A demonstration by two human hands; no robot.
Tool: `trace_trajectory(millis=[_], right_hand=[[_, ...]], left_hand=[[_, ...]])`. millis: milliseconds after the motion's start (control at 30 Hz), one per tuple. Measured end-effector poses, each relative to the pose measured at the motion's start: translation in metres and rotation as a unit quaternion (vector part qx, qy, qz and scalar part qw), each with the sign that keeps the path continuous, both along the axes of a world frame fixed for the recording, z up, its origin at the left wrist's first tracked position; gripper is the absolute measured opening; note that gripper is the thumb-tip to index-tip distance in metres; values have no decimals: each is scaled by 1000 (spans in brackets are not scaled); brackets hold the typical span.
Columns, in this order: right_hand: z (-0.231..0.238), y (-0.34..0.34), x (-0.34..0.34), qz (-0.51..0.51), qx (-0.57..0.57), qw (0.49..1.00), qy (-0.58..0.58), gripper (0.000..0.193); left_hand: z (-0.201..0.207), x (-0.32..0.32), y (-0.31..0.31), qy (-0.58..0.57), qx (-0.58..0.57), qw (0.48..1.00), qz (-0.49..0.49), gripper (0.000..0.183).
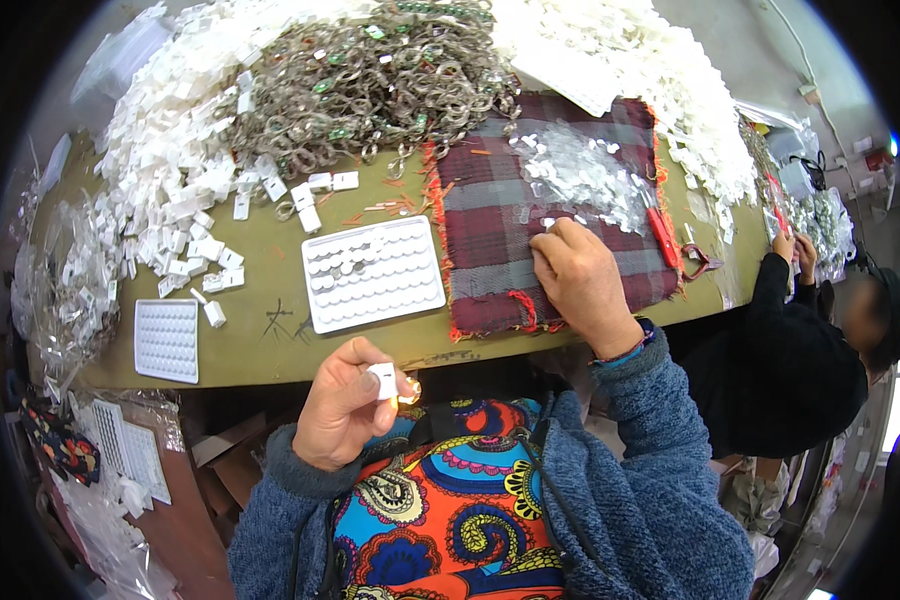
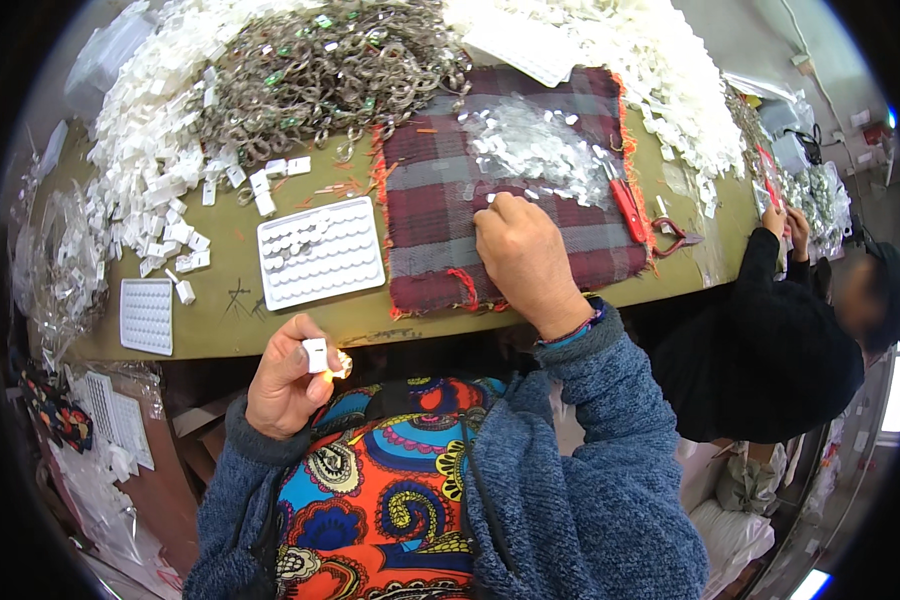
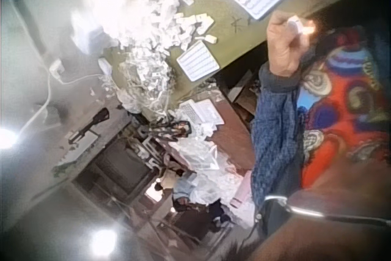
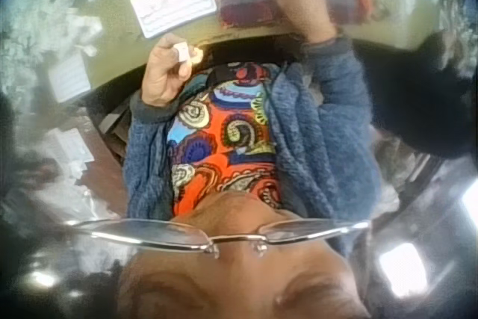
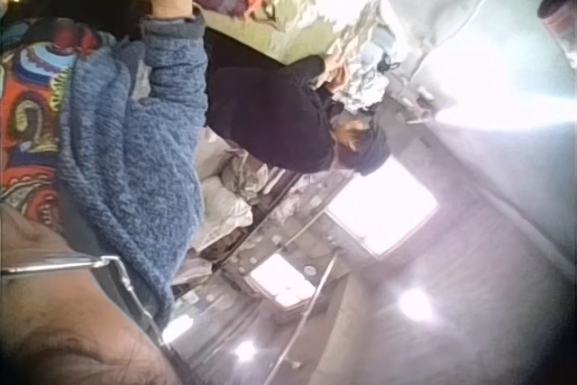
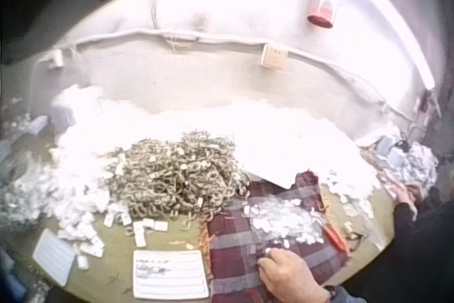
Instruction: The person repeatedly picks small white plastic housings and metal contacts from a tray, inserts the contacts into the housings, and places the assembled units back on the table. The hands work continuously with the components, occasionally repositioning items on the tray.
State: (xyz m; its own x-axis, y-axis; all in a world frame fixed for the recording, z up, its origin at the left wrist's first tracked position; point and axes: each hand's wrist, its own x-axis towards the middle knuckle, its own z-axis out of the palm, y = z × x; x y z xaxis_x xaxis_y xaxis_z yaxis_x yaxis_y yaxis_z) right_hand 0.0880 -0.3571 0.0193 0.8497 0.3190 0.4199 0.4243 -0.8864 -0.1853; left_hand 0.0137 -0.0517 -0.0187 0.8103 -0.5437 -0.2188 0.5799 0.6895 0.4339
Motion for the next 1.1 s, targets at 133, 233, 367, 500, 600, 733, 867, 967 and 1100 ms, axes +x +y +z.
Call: trace_trajectory(millis=[133,233,367,500,600,733,867,967,1100], right_hand=[[22,32,-15,1,178,983,42,9],[31,76,-45,54,310,930,189,8],[21,132,-56,176,402,868,231,9],[17,154,-56,197,382,883,192,12],[17,156,-55,208,346,889,217,11],[14,157,-51,207,372,869,251,10],[10,160,-51,175,437,826,311,10],[8,159,-52,162,433,832,306,10],[5,155,-49,194,368,876,244,11]], left_hand=[[3,-5,3,9,-22,1000,13,20],[5,-10,9,20,1,999,45,25],[7,-15,21,-16,-8,998,66,25],[4,-20,33,-34,-7,995,91,26],[1,-20,38,-30,-5,995,93,26],[0,-19,40,-14,-8,996,87,27],[2,-18,39,-9,-1,995,97,27],[1,-18,38,-2,5,995,98,27],[-1,-19,35,5,17,995,99,26]])
